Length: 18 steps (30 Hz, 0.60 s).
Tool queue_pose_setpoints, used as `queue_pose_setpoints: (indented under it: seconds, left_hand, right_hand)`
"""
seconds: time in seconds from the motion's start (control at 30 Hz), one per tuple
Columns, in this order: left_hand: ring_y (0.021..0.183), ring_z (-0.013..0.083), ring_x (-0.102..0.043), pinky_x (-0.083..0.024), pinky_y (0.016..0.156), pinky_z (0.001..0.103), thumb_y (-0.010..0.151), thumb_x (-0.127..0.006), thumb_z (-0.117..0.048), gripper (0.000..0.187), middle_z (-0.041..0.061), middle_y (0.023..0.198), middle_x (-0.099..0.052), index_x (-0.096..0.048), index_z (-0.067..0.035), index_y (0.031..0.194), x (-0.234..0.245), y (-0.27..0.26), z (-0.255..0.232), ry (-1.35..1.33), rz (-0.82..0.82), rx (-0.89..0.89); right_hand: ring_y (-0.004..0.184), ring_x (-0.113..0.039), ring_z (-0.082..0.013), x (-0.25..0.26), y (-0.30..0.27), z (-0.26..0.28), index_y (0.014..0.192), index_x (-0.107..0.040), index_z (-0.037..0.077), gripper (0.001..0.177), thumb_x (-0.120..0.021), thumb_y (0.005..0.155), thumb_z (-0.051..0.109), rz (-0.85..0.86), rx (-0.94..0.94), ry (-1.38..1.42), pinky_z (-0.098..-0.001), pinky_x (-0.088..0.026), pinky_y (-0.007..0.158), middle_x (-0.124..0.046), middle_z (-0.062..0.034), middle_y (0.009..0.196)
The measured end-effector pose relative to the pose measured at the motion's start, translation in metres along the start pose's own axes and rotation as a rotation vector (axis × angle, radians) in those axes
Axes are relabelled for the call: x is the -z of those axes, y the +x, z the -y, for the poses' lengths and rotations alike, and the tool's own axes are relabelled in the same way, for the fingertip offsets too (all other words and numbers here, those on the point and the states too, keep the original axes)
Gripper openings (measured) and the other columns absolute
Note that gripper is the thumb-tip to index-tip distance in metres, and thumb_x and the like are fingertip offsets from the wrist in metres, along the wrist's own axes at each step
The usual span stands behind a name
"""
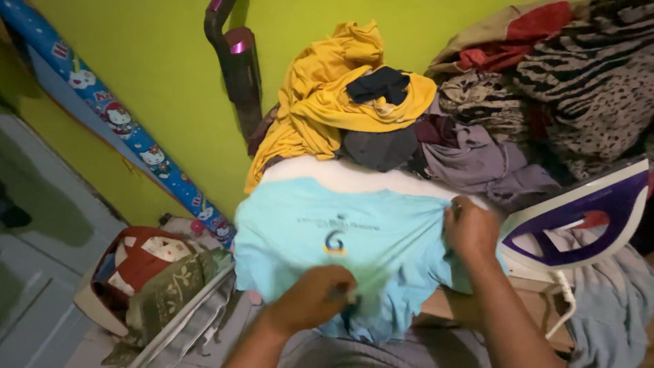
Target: The person irons a light blue t-shirt on a makeshift ironing board, smoothing it out and using a purple iron. They then pick up a yellow t-shirt from a pile of clothes and prepare to iron it.
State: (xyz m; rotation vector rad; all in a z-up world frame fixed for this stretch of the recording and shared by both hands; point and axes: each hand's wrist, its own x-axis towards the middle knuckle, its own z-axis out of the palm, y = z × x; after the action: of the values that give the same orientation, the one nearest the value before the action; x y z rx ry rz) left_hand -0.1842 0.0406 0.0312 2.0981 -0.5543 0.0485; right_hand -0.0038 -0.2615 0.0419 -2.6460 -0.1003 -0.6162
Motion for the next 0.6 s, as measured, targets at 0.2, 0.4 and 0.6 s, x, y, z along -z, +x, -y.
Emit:
queue_pose_setpoints:
  seconds: [0.2, 0.4, 0.6]
  left_hand:
    - [0.097, 0.0302, -0.070, -0.054, 0.089, 0.043, 0.085, -0.076, -0.015, 0.017, 0.011, 0.101, -0.072, -0.071, -0.005, 0.098, 0.028, 0.015, 0.018, 0.371, -0.313, -0.174]
    - [0.144, 0.0362, -0.035, -0.020, 0.116, 0.065, 0.093, -0.062, -0.040, 0.062, 0.015, 0.153, -0.045, -0.049, -0.009, 0.145, 0.064, 0.048, 0.068, 0.737, -0.364, 0.505]
    - [0.154, 0.0418, -0.010, -0.011, 0.117, 0.070, 0.088, -0.053, -0.071, 0.090, 0.014, 0.168, -0.016, -0.031, -0.021, 0.159, 0.061, 0.075, 0.082, 0.803, -0.119, 0.711]
  right_hand:
    - [0.081, -0.073, -0.0349, 0.010, 0.018, -0.014, 0.108, -0.072, 0.005, 0.024, -0.075, 0.093, 0.023, -0.061, -0.201, 0.265, -0.0444, -0.055, 0.079, -0.075, -0.0193, 0.084]
    - [0.114, -0.065, -0.0384, -0.020, -0.016, 0.017, 0.131, -0.057, 0.001, 0.056, -0.078, 0.085, 0.025, -0.087, 0.067, 0.427, -0.0432, -0.051, 0.096, -0.068, -0.0228, 0.123]
    - [0.130, -0.052, -0.0401, -0.046, -0.024, 0.032, 0.132, -0.055, -0.003, 0.071, -0.070, 0.086, 0.048, 0.202, 0.191, -0.051, -0.0520, -0.039, 0.108, -0.057, -0.0238, 0.138]
